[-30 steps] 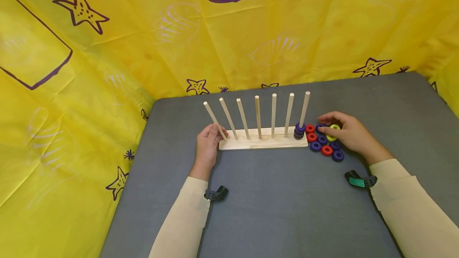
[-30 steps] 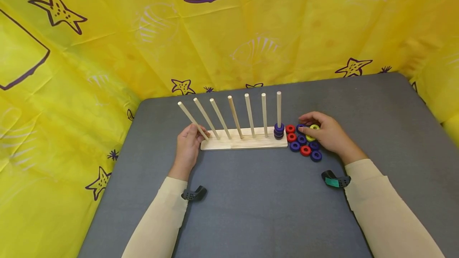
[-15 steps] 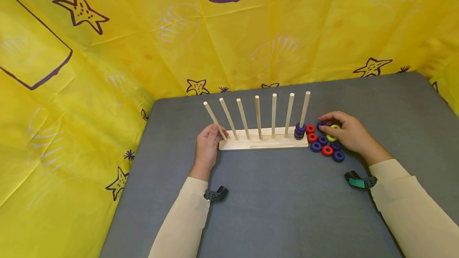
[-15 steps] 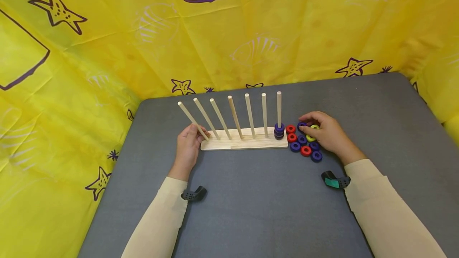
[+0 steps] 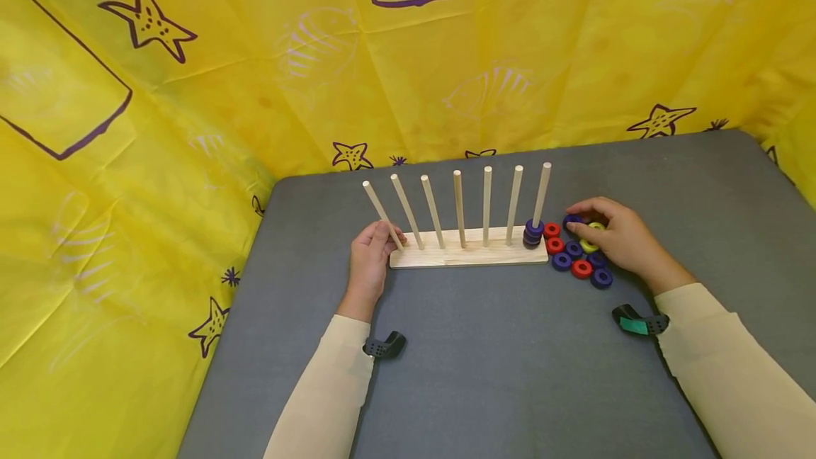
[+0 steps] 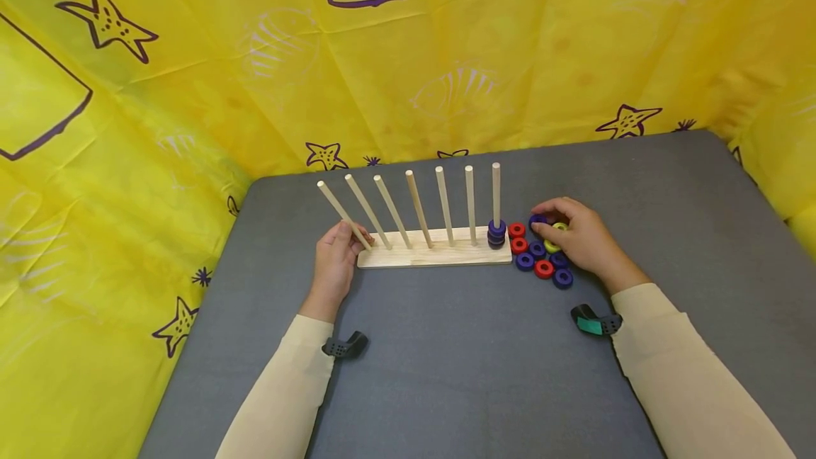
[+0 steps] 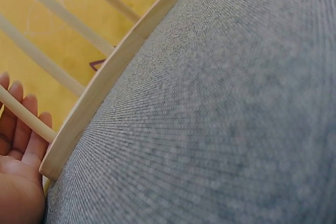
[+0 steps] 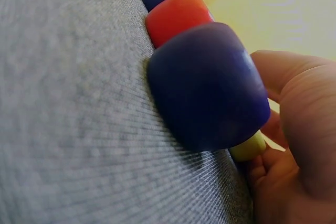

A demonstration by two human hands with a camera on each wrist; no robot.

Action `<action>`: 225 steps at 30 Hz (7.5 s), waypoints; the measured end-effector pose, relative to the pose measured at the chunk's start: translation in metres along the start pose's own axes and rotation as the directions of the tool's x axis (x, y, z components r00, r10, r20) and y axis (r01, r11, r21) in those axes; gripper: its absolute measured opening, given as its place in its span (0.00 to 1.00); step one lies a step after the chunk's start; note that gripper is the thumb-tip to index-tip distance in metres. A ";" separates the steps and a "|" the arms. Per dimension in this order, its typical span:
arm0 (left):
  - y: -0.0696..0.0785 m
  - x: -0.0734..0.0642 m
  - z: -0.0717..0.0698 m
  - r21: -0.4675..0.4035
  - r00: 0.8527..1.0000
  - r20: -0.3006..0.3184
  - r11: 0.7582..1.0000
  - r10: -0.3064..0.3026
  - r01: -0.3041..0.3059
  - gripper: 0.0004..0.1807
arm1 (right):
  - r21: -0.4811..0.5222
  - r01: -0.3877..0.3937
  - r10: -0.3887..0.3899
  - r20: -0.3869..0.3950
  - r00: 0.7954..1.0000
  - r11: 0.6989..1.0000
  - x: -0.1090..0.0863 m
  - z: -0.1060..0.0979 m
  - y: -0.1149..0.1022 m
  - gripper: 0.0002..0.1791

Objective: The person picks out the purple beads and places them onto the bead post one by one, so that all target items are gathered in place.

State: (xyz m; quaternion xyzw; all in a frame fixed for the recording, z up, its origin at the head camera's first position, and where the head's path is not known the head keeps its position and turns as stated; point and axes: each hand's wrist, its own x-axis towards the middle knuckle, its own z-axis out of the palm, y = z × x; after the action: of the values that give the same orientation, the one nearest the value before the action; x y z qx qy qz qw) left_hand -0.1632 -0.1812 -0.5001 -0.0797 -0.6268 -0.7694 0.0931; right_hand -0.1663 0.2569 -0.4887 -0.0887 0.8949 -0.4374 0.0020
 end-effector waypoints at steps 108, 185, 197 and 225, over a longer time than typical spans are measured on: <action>0.001 -0.001 -0.001 0.029 1.000 -0.008 0.999 -0.024 0.024 0.34 | 0.059 0.655 -0.596 -0.361 0.718 0.753 -0.009 -0.029 -0.152 0.25; -0.001 -0.001 -0.003 -0.008 1.000 -0.007 1.000 -0.003 0.003 0.33 | 0.132 0.509 -0.452 -0.313 0.836 0.851 -0.010 -0.020 -0.129 0.20; 0.002 0.000 -0.001 0.013 1.000 -0.016 1.000 -0.026 0.026 0.30 | 0.496 0.505 -0.454 -0.231 0.861 0.706 -0.017 -0.020 -0.105 0.25; 0.000 -0.001 -0.001 0.012 0.999 -0.018 1.000 -0.029 0.029 0.26 | 0.551 0.336 -0.299 -0.159 0.941 0.764 -0.045 -0.021 -0.038 0.26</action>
State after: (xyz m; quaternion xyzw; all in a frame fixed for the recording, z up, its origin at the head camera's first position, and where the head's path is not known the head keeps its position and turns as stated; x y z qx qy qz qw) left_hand -0.1626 -0.1818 -0.5006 -0.0634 -0.6319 -0.7674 0.0880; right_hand -0.1178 0.2578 -0.4495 -0.2202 0.6943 -0.6812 -0.0734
